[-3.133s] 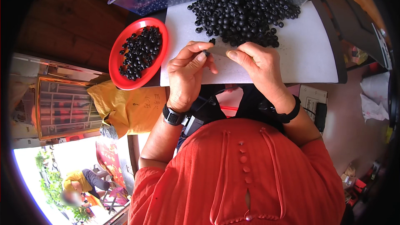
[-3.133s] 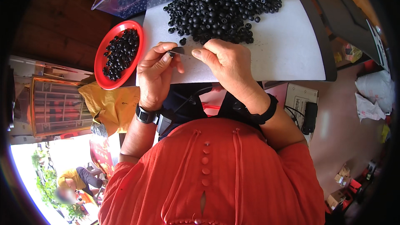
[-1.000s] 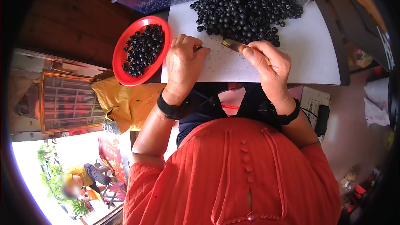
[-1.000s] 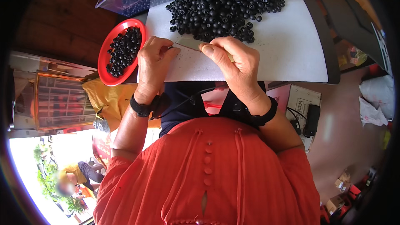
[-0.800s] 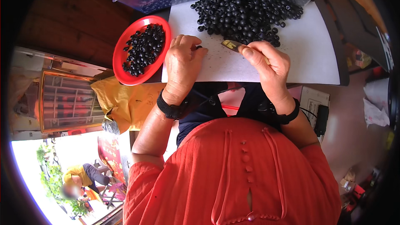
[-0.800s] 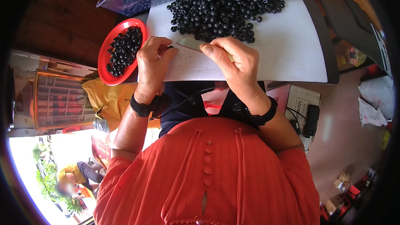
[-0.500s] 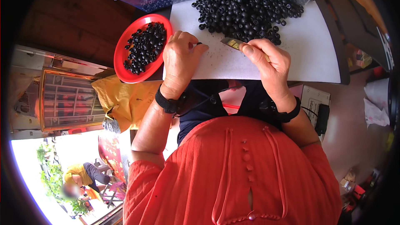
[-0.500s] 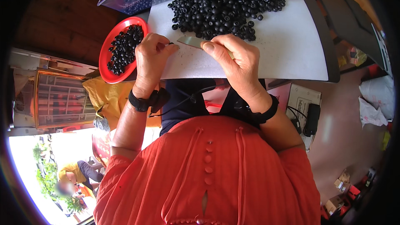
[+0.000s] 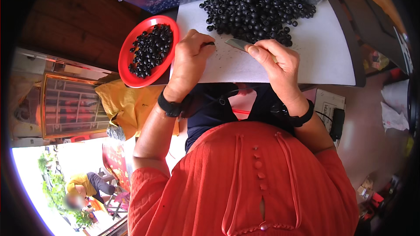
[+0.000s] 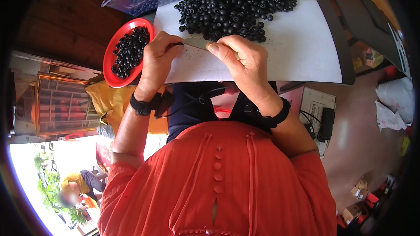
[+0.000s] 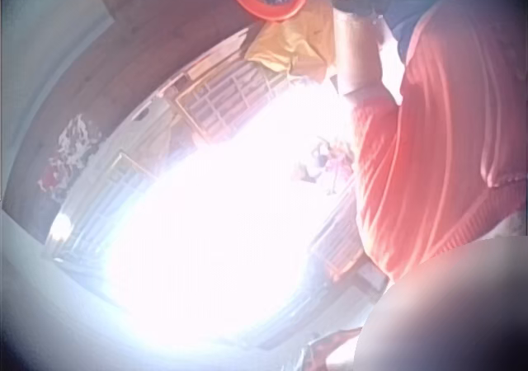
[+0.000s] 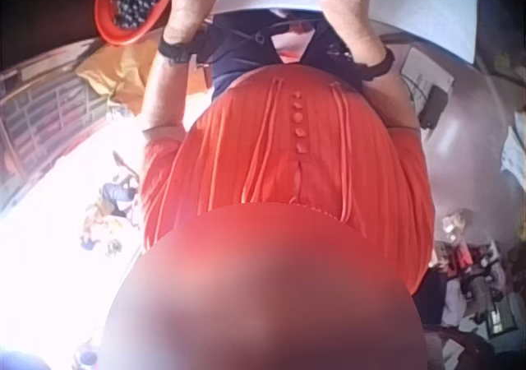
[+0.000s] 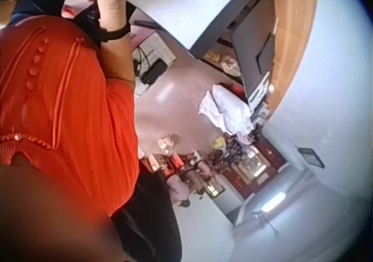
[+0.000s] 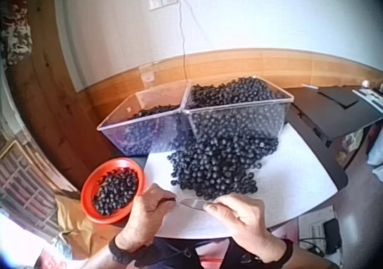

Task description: Sorting black berries and using a small knife to trim stems or ends on a cutting board.

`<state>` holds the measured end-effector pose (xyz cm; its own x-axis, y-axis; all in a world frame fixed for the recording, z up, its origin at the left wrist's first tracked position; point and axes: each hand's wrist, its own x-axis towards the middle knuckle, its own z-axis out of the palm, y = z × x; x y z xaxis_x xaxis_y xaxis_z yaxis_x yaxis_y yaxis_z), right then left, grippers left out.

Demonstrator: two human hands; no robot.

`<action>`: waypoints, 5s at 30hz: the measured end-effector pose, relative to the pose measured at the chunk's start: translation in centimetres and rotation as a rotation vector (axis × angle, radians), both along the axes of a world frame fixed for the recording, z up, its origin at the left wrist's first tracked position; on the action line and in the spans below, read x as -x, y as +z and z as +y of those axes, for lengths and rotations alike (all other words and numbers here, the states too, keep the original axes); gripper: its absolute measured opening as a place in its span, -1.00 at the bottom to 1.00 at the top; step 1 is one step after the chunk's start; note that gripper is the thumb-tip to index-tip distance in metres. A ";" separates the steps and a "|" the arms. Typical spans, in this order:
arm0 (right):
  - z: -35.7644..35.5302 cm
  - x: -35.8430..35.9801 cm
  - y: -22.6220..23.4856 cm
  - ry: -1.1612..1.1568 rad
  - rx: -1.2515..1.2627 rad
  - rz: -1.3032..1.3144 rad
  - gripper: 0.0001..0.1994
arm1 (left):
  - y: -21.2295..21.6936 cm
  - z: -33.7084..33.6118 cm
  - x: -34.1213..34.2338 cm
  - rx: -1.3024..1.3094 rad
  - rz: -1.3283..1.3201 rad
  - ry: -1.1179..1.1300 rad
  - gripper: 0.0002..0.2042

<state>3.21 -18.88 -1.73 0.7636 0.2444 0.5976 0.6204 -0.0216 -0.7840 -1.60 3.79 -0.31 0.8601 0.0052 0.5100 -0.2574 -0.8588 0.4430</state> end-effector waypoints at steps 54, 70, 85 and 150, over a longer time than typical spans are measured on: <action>0.4 0.1 0.7 -0.063 0.273 0.013 -0.63 | -1.1 -3.1 2.6 1.400 0.212 -0.421 -0.73; 0.2 0.6 0.4 -0.034 0.245 -0.002 -0.77 | -0.4 -3.6 3.0 1.400 0.206 -0.331 -0.75; -0.3 0.0 0.4 -0.070 -0.063 0.147 -0.81 | 2.4 2.6 1.1 0.029 0.009 0.057 -0.55; 0.2 0.0 0.1 -0.101 0.124 -0.012 -0.78 | 0.7 -1.6 3.2 -0.174 0.026 -0.046 -0.78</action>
<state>3.26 -18.71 -1.58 0.7809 0.2396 0.5769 0.6197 -0.1803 -0.7639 -4.83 2.17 0.39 0.8702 -0.1203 0.4779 -0.2884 -0.9106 0.2960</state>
